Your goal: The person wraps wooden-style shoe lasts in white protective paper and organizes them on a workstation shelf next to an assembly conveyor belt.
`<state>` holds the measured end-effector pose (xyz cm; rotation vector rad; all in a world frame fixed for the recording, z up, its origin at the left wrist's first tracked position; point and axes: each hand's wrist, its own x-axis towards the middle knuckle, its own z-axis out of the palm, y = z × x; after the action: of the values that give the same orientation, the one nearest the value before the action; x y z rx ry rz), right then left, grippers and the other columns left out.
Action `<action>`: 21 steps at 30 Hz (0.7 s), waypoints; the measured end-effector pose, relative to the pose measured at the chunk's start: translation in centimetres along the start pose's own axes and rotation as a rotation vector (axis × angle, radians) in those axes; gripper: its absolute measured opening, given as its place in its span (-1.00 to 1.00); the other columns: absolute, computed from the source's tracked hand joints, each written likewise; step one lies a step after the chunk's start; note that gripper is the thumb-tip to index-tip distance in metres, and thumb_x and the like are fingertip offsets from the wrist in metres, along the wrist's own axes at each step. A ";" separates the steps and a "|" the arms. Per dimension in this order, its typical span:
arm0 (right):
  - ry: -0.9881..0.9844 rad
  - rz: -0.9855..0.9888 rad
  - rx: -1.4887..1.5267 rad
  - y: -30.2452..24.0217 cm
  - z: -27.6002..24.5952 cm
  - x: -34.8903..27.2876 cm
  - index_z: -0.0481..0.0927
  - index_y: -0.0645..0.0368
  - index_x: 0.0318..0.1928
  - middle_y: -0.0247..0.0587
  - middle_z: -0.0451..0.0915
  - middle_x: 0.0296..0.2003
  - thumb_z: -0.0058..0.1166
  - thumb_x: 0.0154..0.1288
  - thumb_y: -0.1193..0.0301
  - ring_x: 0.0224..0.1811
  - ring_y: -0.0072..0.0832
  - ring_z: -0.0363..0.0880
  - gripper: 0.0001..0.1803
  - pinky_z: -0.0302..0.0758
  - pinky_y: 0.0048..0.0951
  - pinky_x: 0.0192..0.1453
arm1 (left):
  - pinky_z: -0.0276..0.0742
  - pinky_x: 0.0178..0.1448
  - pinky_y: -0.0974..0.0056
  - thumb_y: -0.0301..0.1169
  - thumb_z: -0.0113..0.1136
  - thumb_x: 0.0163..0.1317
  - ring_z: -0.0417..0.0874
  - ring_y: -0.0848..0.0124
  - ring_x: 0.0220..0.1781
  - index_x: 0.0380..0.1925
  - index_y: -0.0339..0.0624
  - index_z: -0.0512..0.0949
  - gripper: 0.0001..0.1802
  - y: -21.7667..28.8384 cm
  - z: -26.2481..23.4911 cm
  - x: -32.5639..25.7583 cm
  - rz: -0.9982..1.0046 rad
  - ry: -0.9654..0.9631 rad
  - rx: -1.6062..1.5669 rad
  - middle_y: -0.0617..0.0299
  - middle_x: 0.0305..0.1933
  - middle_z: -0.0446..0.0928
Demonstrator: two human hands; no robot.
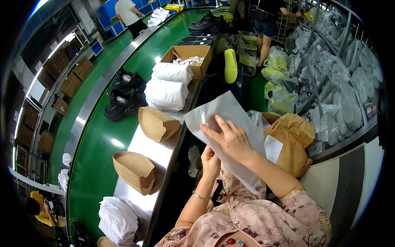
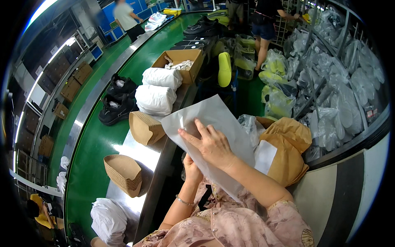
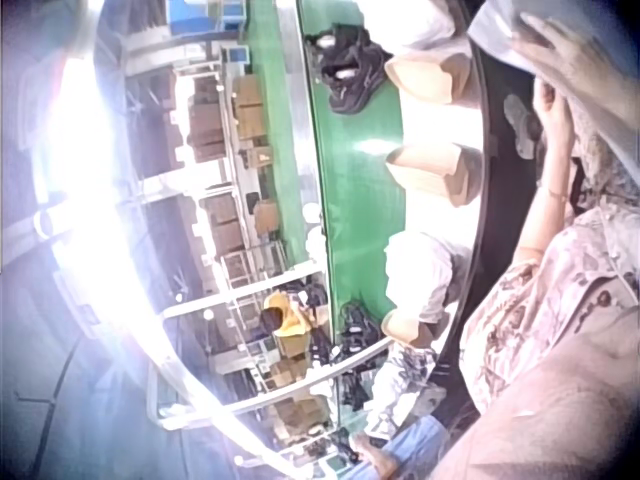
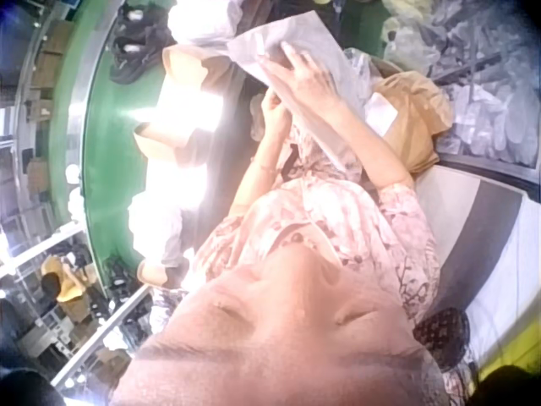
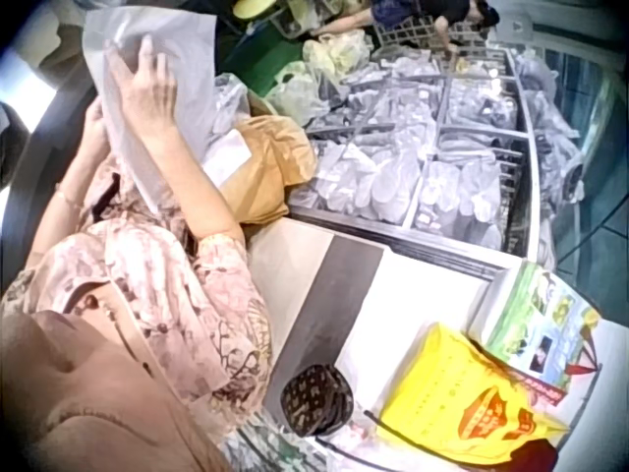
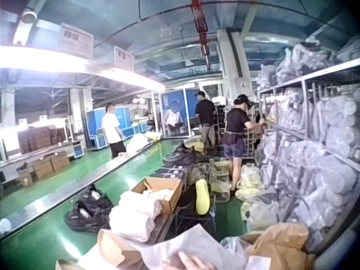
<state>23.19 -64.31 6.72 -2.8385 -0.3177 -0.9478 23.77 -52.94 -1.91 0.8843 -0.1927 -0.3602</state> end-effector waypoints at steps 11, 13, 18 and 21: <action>-0.236 0.219 0.381 1.3 0.2 0.1 0.19 0.23 0.24 0.22 0.23 0.14 0.28 -0.12 0.08 0.13 0.04 0.30 -0.07 0.30 -0.08 0.17 | 0.46 -0.27 0.45 -0.43 -0.05 0.31 0.50 0.58 -0.29 -0.14 -0.34 0.47 -0.77 1.2 -1.8 1.2 -0.271 -0.140 0.040 0.30 -0.26 0.49; -0.425 0.287 0.447 1.9 -1.0 0.9 0.15 0.31 0.23 0.27 0.18 0.17 0.32 -0.21 0.04 0.17 0.07 0.27 0.03 0.28 -0.12 0.21 | 0.47 -0.26 0.46 -0.41 -0.06 0.31 0.51 0.58 -0.30 -0.12 -0.36 0.47 -0.75 2.0 -0.4 0.8 -0.341 -0.064 0.087 0.29 -0.24 0.50; -0.426 0.257 0.648 3.1 -0.2 0.8 0.08 0.29 0.26 0.18 0.21 0.12 0.32 -0.23 0.07 0.19 0.07 0.23 0.07 0.23 -0.20 0.29 | 0.51 -0.15 0.40 -0.40 -0.01 0.30 0.55 0.50 -0.23 -0.04 -0.35 0.45 -0.70 2.1 -0.3 1.0 -0.324 -0.153 0.067 0.26 -0.16 0.52; -0.420 0.261 0.689 3.0 0.0 0.6 0.13 0.27 0.22 0.14 0.21 0.09 0.32 -0.23 0.08 0.17 0.05 0.24 0.02 0.23 -0.18 0.26 | 0.52 -0.15 0.40 -0.38 -0.03 0.31 0.56 0.50 -0.23 -0.08 -0.34 0.48 -0.72 1.3 -1.6 0.9 -0.298 -0.200 0.107 0.24 -0.18 0.53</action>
<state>24.36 -67.16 6.93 -2.3172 -0.2426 -0.1295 25.36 -51.32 -1.86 0.9848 -0.2668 -0.7224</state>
